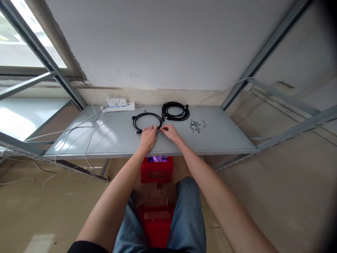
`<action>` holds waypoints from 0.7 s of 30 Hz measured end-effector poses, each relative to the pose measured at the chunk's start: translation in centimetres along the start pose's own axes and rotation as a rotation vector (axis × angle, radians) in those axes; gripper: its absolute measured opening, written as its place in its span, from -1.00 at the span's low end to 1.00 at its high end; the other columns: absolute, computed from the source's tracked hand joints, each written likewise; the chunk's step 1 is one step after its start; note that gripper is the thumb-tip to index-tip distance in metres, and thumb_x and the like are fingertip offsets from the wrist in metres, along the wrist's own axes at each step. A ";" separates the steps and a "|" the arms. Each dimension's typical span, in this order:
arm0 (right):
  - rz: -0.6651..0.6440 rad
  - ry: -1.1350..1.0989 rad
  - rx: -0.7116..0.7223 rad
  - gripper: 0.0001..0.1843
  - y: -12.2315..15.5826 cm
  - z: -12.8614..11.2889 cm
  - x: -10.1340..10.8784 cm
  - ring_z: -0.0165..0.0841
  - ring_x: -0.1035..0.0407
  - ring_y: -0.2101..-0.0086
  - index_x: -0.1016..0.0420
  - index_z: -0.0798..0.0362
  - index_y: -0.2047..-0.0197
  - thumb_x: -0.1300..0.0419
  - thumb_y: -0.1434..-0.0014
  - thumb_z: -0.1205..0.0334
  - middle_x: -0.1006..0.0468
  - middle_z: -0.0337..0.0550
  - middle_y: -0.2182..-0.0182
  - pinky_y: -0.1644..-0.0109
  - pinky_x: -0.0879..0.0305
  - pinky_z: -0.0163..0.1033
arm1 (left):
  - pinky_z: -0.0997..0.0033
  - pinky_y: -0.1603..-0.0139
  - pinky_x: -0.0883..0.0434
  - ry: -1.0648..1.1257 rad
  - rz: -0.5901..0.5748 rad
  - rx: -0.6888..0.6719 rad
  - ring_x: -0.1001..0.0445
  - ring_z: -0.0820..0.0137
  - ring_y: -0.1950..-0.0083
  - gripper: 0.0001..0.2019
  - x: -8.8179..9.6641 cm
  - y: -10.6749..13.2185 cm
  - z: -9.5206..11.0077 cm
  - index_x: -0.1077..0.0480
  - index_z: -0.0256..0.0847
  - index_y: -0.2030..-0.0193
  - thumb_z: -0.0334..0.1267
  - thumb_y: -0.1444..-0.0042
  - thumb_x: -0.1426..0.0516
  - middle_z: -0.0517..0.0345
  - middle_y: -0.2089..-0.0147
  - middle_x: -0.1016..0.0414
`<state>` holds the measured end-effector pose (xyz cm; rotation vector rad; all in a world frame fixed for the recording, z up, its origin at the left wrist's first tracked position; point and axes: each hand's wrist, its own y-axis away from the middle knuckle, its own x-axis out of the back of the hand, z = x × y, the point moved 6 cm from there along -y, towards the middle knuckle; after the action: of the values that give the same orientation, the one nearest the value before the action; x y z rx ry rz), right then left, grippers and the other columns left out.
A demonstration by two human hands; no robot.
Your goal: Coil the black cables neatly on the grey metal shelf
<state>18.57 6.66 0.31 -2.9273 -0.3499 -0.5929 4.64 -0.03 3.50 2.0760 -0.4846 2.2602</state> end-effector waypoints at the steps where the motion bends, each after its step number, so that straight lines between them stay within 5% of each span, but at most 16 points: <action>1: -0.048 -0.065 -0.040 -0.86 -0.2 0.0 0.0 -0.33 -0.42 0.31 -0.68 0.08 0.36 -0.33 -0.19 0.22 -0.63 -0.19 0.40 0.08 -0.29 -0.24 | 0.13 -0.18 -0.30 0.006 -0.007 0.003 -0.54 0.09 -0.15 -0.60 0.0 0.0 0.0 -0.34 -0.16 -0.21 -0.50 -0.26 -0.10 -0.09 -0.09 -0.56; 8: -0.135 -0.217 -0.187 -0.90 -1.0 -0.1 0.8 -0.36 -0.45 0.25 -0.69 0.08 0.38 -0.39 -0.08 0.23 -0.66 -0.17 0.38 -0.06 -0.30 -0.23 | 0.14 -0.17 -0.31 0.010 -0.013 0.006 -0.55 0.10 -0.14 -0.61 0.0 -0.2 0.0 -0.35 -0.16 -0.20 -0.51 -0.27 -0.09 -0.08 -0.09 -0.57; 21: -0.160 -0.201 -0.141 -0.78 -1.3 0.2 0.8 -0.39 -0.36 0.31 -0.68 0.06 0.36 -0.43 -0.07 0.07 -0.67 -0.15 0.32 0.04 -0.26 -0.23 | 0.13 -0.16 -0.32 0.018 0.000 0.011 -0.56 0.08 -0.14 -0.62 -0.1 -0.3 0.0 -0.37 -0.18 -0.19 -0.51 -0.27 -0.07 -0.10 -0.09 -0.58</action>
<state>19.02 8.09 0.51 -3.1239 -0.5924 -0.3541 4.72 0.29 3.47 2.0591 -0.4721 2.2839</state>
